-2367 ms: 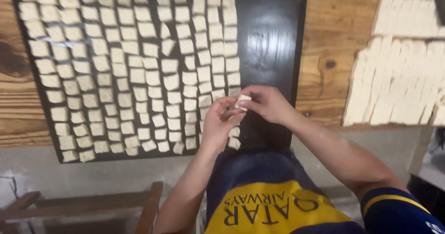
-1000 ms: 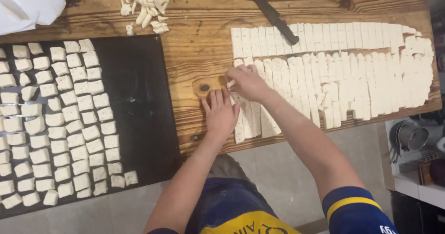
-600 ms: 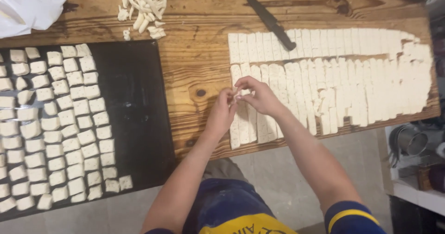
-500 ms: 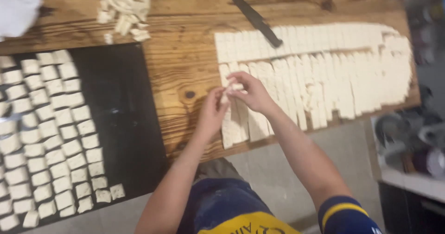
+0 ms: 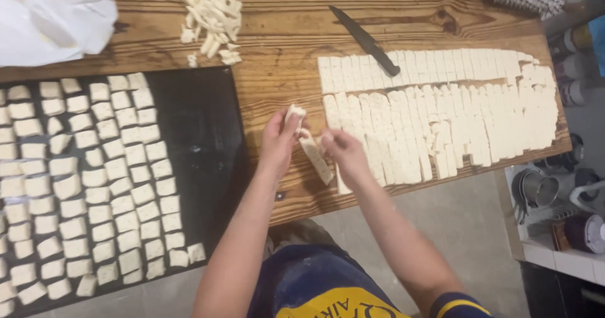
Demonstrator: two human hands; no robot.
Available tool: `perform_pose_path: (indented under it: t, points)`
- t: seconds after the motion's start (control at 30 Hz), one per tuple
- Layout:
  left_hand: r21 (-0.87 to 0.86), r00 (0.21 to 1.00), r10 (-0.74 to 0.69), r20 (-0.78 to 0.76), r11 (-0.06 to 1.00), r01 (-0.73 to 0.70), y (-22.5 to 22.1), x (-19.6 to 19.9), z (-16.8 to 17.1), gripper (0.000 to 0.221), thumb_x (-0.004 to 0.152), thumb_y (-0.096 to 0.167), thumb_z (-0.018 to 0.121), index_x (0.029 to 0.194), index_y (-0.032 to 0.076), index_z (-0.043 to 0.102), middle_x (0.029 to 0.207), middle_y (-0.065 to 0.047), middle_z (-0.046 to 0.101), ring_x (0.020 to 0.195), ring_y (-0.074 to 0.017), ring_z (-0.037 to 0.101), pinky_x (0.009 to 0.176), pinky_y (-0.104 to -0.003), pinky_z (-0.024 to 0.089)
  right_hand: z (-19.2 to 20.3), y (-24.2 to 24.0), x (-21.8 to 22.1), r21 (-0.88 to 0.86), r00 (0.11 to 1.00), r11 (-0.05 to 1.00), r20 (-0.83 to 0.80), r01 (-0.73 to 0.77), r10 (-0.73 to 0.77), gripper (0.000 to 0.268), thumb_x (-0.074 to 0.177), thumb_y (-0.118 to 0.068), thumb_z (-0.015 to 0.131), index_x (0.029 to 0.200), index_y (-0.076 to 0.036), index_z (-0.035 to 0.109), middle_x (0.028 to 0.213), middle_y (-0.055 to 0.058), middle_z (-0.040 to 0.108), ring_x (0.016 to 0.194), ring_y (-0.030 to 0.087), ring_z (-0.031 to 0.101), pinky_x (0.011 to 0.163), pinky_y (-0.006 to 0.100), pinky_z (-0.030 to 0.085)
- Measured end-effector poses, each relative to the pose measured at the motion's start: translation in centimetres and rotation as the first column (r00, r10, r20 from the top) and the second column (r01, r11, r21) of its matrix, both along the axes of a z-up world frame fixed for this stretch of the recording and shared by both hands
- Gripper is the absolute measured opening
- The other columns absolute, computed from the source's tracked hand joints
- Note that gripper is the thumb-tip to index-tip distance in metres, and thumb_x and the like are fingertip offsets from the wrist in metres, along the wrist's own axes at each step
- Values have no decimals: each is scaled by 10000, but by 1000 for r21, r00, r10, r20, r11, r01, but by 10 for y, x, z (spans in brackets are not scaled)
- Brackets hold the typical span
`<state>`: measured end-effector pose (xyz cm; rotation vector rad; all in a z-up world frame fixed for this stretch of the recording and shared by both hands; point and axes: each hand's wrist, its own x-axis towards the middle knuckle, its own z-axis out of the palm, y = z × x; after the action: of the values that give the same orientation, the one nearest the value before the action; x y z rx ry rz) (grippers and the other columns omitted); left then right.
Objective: Organizing small pieces of cut dough into neat rows on a baking tray for baking.
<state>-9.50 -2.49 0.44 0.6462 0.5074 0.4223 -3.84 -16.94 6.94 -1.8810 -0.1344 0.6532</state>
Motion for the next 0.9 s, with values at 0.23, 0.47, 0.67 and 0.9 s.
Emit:
perform_pose_path:
  t: [0.23,0.47,0.67,0.9]
  points:
    - [267,897,95,-431,963,26,30,-228,0,268,980,114,670,1238,39,677,1042,-107,721,904,-193,705,808,-344,623,-66,38,-93,34,962,970,-119,-242,245,323,795,-147,897,1090,-69,792,943,99,730,919,201,673,877,349,540]
    - [133,759,270,-593,962,-238,9,-409,-17,382,984,-47,574,1363,-88,575,1181,-209,677,991,-283,712,898,-409,607,-55,118,-184,-201,741,730,29,-653,671,337,838,-211,838,1168,-201,770,946,4,818,796,227,753,779,364,572]
    - [43,797,205,-568,974,-220,12,-410,6,413,905,-91,667,1310,-120,594,1085,-226,687,869,-292,740,765,-360,636,-48,138,-227,-520,448,454,148,-723,882,263,879,-391,774,1106,-292,688,957,-124,780,1057,164,622,966,362,459]
    - [-8,851,131,-509,987,-157,17,-377,-16,436,908,-91,667,1328,-134,559,1166,-280,649,1026,-376,724,904,-458,610,-17,130,-248,-199,686,671,-9,-714,727,347,954,-259,695,1280,-152,641,1028,138,755,992,362,735,874,491,582]
